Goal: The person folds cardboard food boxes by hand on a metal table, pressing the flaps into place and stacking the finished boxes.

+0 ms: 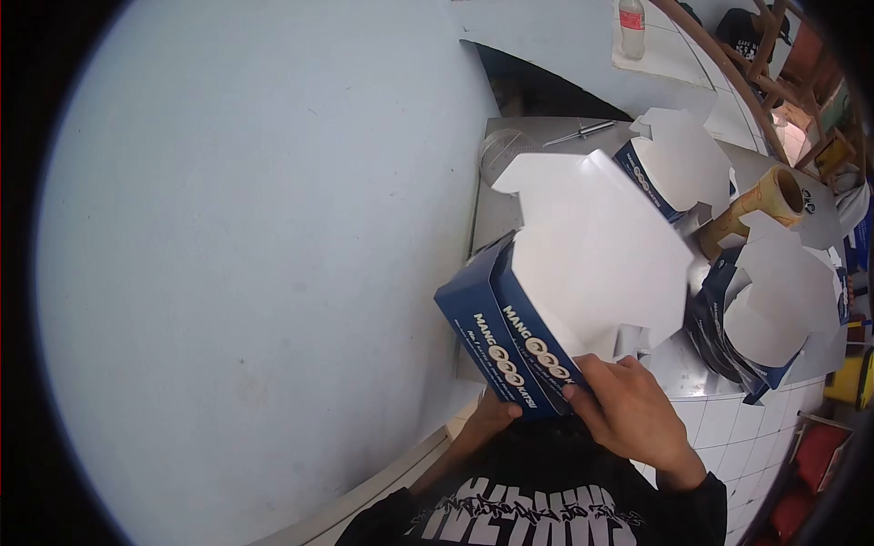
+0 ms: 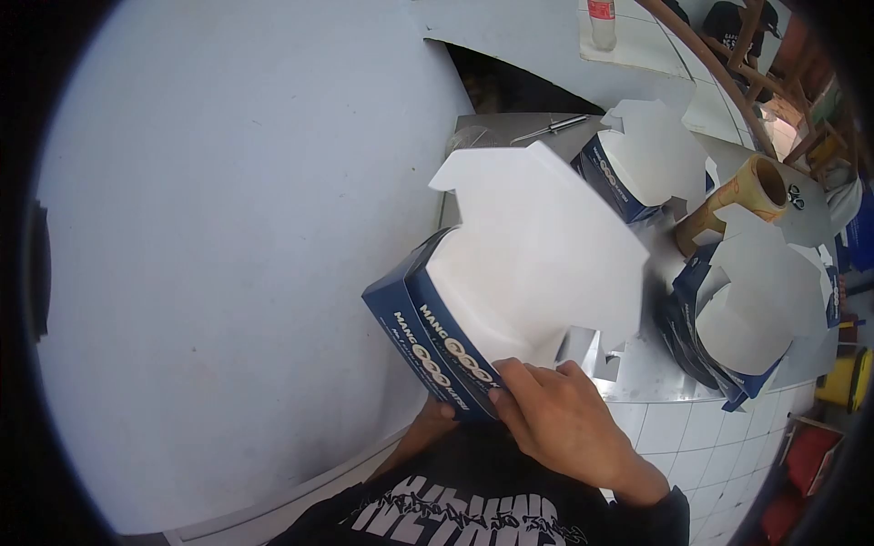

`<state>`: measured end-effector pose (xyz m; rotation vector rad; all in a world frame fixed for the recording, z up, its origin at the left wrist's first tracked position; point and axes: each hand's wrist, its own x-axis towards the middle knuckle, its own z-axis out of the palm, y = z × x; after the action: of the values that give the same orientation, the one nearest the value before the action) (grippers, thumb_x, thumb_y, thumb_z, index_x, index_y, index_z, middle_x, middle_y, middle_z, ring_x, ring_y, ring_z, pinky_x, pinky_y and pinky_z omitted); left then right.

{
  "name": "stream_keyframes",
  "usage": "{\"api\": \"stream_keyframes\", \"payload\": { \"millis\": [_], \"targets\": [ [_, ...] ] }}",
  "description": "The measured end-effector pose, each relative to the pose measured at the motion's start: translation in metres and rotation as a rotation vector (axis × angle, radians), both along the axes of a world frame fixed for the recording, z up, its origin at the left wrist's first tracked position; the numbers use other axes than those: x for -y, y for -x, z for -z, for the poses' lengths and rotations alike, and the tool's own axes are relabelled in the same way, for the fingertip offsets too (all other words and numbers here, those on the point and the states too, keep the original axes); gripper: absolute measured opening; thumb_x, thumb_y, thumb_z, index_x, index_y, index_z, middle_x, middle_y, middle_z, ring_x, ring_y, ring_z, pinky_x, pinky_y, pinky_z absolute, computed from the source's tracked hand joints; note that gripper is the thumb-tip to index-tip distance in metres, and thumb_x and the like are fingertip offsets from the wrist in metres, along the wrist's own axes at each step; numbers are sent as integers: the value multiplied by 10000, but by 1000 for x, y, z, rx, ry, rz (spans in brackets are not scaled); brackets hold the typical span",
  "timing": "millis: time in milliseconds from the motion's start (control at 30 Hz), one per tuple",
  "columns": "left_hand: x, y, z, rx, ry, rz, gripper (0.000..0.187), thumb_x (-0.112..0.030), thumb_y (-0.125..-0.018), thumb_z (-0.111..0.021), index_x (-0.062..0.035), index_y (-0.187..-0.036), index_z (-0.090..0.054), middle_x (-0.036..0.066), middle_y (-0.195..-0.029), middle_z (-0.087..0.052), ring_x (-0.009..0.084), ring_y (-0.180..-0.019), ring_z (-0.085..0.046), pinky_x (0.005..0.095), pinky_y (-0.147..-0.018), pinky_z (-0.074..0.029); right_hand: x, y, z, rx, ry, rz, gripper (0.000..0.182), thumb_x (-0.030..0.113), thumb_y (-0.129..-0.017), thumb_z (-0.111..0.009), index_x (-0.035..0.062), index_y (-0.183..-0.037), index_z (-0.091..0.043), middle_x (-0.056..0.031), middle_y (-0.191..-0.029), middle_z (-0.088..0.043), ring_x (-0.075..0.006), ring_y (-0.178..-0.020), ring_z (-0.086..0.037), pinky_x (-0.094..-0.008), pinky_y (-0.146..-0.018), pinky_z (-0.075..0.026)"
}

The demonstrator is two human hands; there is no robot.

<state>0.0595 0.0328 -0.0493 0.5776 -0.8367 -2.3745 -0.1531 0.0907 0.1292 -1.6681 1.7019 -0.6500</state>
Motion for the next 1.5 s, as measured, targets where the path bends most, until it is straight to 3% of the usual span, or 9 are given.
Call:
{"api": "stream_keyframes", "payload": {
  "millis": [300,500,533,667,933,1067,1233,1367,1500],
  "targets": [
    [-13,-14,7,-107,-270,-9,903,-342,-654,-911,-55,-1373,-447,96,-1332,-568,243,-1216,-570,407,-1040,-482,-16,17,20,320,101,-157,564,48,-821,-653,93,-1355,-481,-193,-1352,-496,-377,-1167,-551,-434,-991,-470],
    [-3,-27,-31,127,-9,211,1049,-321,-602,-925,-45,-1417,-323,128,-1370,-494,262,-1261,-505,413,-1069,-429,-27,59,-11,417,-26,-441,603,-14,-797,-586,111,-1380,-501,-217,-1436,-435,-381,-1199,-553,-431,-997,-478],
    [-2,-29,-31,152,60,274,1080,-319,-593,-927,-44,-1426,-297,135,-1380,-477,267,-1271,-492,414,-1074,-418,-29,66,-22,271,-31,-417,551,-19,-794,-624,101,-1328,-561,-200,-1442,-445,-337,-1081,-638,-392,-903,-536],
    [2,-26,-35,196,307,477,1204,-307,-556,-935,-37,-1465,-193,165,-1419,-411,286,-1311,-437,418,-1098,-374,-31,51,-38,144,255,358,416,-22,-746,-748,69,-1145,-677,-136,-1212,-614,-218,-835,-697,-273,-694,-560],
    [3,-12,-47,207,394,586,1404,-281,-494,-946,-13,-1521,-27,215,-1473,-312,309,-1358,-360,411,-1128,-306,-10,33,30,-164,827,267,521,-26,-639,-815,83,-1128,-672,-123,-1104,-635,-289,-916,-666,-338,-735,-550],
    [-6,-28,-18,280,253,691,1224,-225,-527,-949,40,-1472,-217,187,-1357,-481,265,-1264,-467,364,-1082,-370,-7,26,35,-82,947,271,468,-53,-637,-796,50,-1069,-647,-133,-1028,-676,-308,-964,-663,-364,-766,-543],
    [10,-17,-71,504,51,766,1039,-171,-544,-947,72,-1383,-386,146,-1240,-591,227,-1193,-531,332,-1043,-411,-13,18,37,109,854,346,336,-103,-682,-720,26,-979,-629,-164,-1008,-711,-339,-972,-668,-374,-815,-551],
    [14,-11,-80,472,29,806,1090,-181,-551,-942,55,-1421,-329,154,-1269,-566,247,-1224,-512,361,-1066,-395,-19,37,33,427,682,304,295,-141,-703,-654,14,-953,-631,-173,-1030,-719,-328,-965,-679,-361,-820,-567],
    [13,-2,-92,381,16,765,1186,-206,-567,-935,24,-1477,-209,182,-1352,-484,269,-1291,-451,393,-1107,-348,-21,68,2,115,571,57,193,-55,-737,-733,31,-909,-717,-89,-975,-741,-238,-935,-696,-330,-808,-582]
  ]
}}
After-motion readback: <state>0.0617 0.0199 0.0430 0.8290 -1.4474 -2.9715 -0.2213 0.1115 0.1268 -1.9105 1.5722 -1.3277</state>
